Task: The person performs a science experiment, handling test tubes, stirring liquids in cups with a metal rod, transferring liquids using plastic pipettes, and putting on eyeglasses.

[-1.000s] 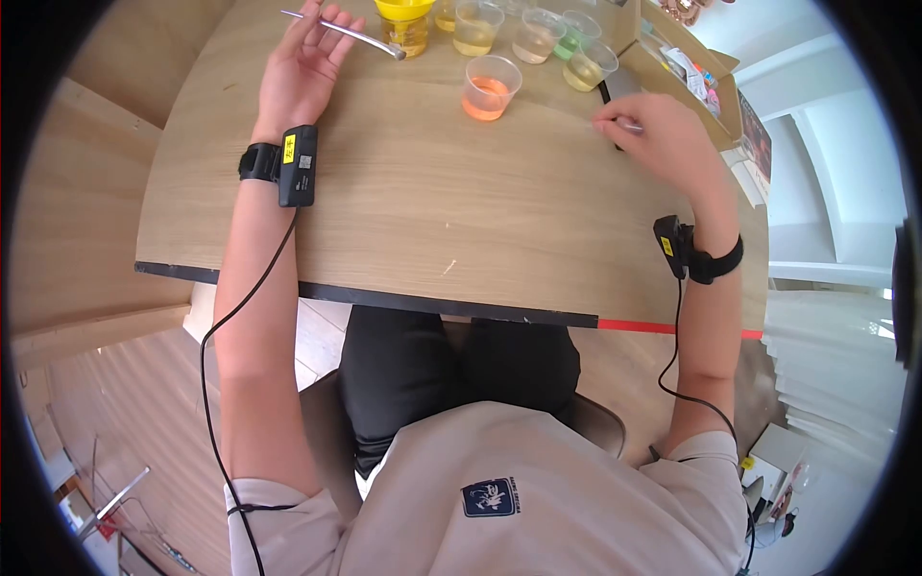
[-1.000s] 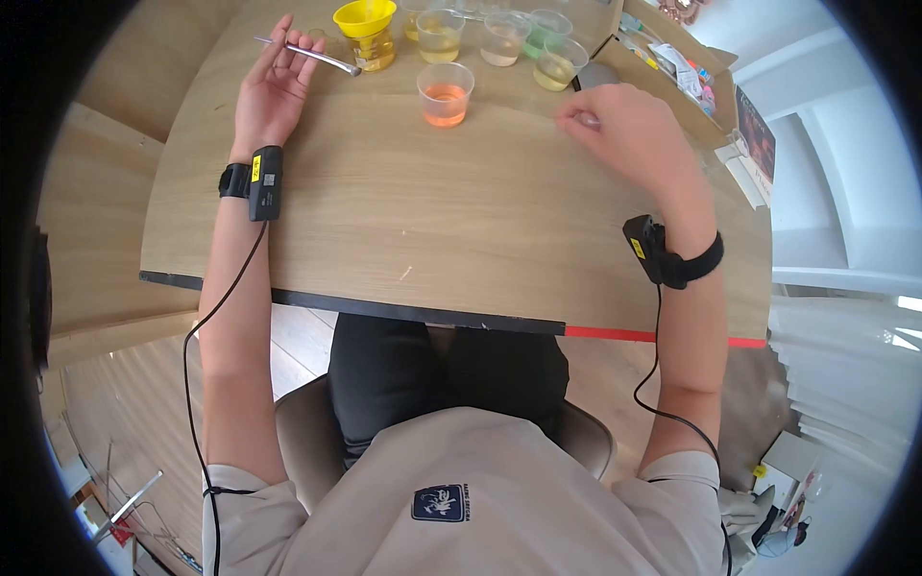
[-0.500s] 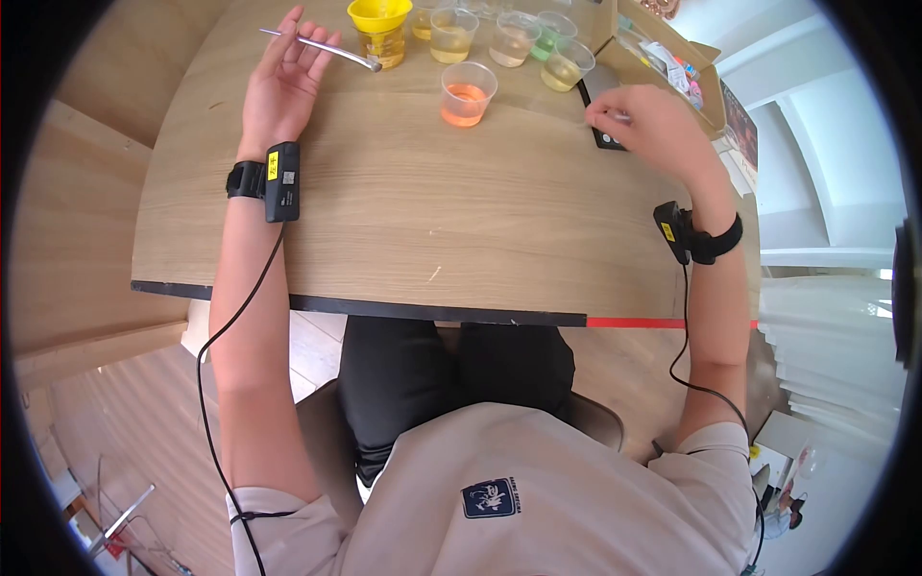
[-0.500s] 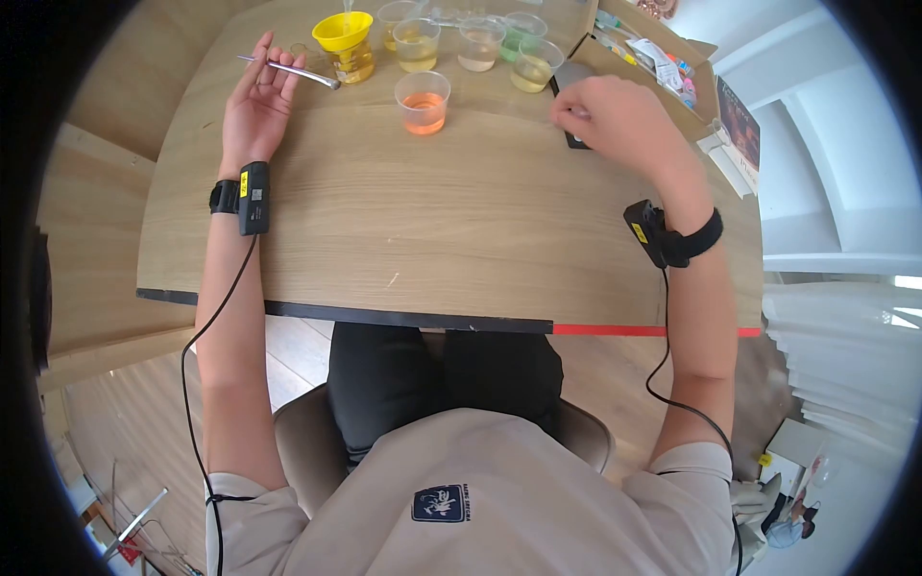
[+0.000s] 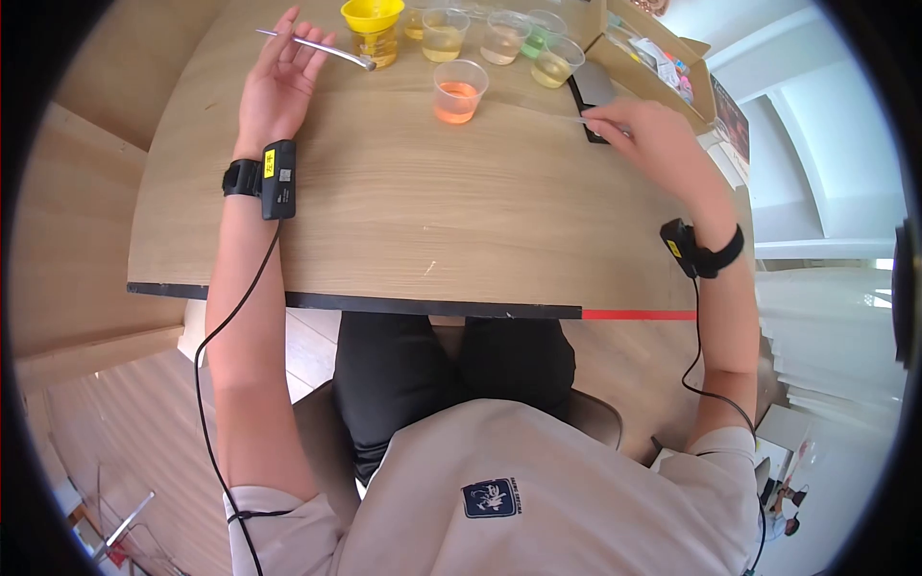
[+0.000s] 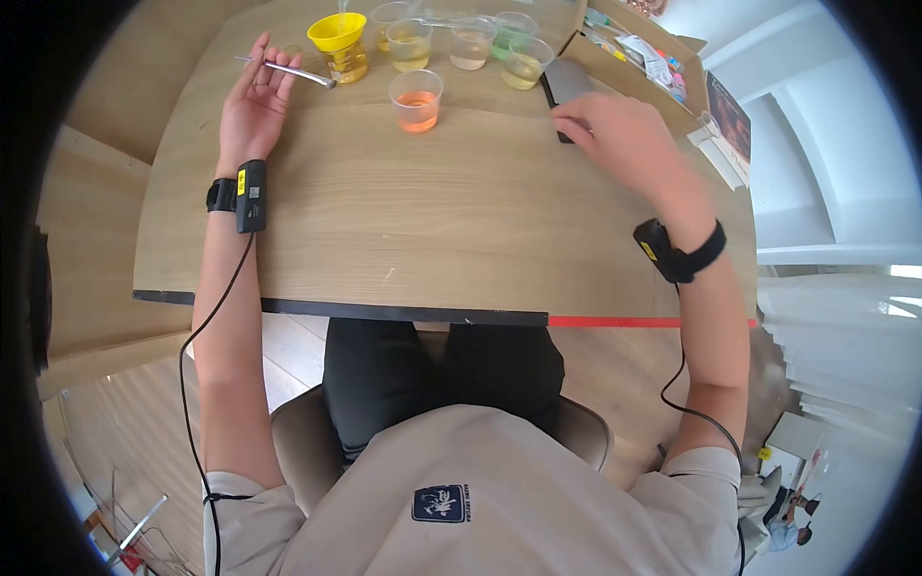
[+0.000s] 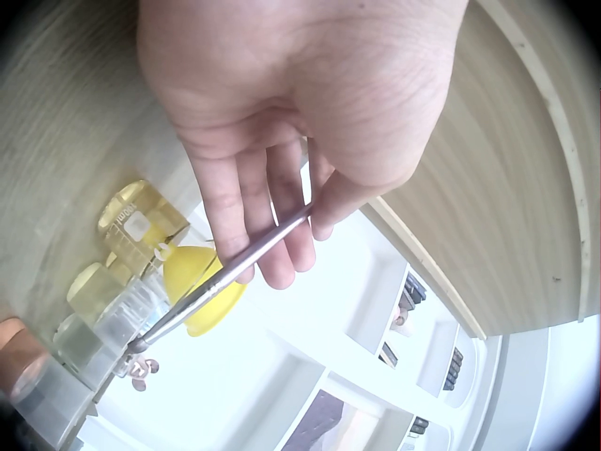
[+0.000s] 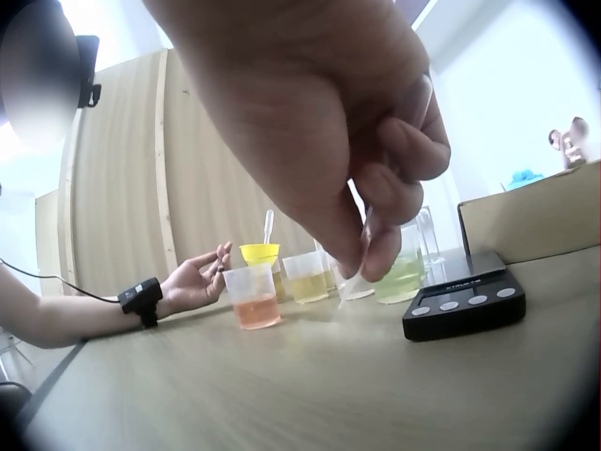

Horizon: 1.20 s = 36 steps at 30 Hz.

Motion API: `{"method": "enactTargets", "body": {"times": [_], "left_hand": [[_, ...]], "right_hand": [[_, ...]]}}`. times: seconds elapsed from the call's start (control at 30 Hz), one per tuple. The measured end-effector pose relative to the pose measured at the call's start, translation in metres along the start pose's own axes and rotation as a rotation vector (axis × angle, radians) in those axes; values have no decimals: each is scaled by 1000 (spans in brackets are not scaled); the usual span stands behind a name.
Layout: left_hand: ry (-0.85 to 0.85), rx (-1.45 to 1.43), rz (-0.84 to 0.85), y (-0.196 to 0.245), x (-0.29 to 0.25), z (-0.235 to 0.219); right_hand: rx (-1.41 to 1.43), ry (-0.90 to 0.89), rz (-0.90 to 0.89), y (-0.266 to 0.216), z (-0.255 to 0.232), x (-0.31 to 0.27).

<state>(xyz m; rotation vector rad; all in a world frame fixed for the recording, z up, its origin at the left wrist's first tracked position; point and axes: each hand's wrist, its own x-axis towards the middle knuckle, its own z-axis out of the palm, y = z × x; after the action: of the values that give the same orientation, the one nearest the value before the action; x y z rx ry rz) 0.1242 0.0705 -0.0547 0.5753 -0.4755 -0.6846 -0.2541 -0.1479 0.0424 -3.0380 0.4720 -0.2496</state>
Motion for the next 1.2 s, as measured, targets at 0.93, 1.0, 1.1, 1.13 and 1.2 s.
{"method": "enactTargets", "body": {"times": [0.93, 1.0, 1.1, 1.13, 1.2], "left_hand": [[12, -5, 13, 1, -1, -3], [9, -5, 4, 2, 0, -5], [18, 9, 11, 0, -6, 9], [37, 26, 22, 0, -8, 14], [41, 24, 24, 1, -8, 16]], "right_hand": [[-139, 90, 202, -1, 29, -13], [-151, 103, 215, 0, 30, -16], [-181, 135, 212, 7, 30, -19], [-182, 141, 211, 5, 27, -19], [-193, 99, 220, 1, 22, -21]]}}
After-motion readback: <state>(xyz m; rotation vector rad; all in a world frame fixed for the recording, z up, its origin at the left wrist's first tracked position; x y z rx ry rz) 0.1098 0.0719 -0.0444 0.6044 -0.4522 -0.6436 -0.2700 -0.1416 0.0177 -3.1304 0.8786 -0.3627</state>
